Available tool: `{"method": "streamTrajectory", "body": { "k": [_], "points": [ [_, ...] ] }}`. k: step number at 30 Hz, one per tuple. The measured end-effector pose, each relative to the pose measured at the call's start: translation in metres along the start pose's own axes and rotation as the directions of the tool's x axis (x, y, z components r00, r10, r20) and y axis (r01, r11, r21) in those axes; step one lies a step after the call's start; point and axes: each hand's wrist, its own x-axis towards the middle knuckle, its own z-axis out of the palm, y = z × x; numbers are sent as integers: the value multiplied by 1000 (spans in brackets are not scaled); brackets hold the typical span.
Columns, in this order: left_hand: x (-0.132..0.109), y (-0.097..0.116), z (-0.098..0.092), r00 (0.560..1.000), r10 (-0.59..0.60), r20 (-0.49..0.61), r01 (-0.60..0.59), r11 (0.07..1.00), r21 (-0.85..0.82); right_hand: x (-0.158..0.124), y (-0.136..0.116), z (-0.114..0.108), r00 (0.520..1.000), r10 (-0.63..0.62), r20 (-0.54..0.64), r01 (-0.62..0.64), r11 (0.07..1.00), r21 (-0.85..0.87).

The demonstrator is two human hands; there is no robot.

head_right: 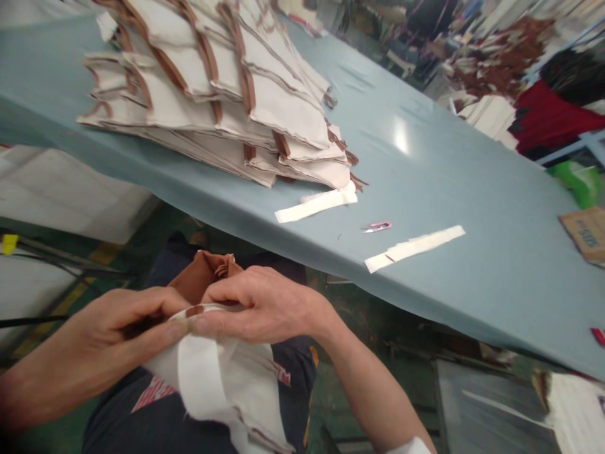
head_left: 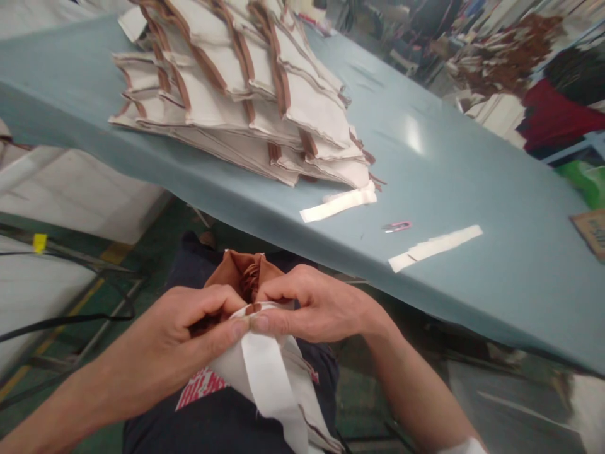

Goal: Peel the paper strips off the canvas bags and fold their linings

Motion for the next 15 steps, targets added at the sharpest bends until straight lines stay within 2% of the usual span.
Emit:
{"method": "streamTrajectory", "body": {
  "k": [5, 9, 15],
  "points": [
    [-7, -9, -1, 1000, 4, 6, -4, 998, 57, 4, -2, -3, 1000, 8, 19, -6, 997, -70],
    [-15, -14, 0, 1000, 3, -22, 0, 995, 104, 5, -1, -1, 997, 76, 16, -74, 994, -84],
    [-13, -18, 2, 999, -15, -35, 18, 995, 103, 5, 5, 4, 992, 124, -2, -123, 984, -131]
  ]
}}
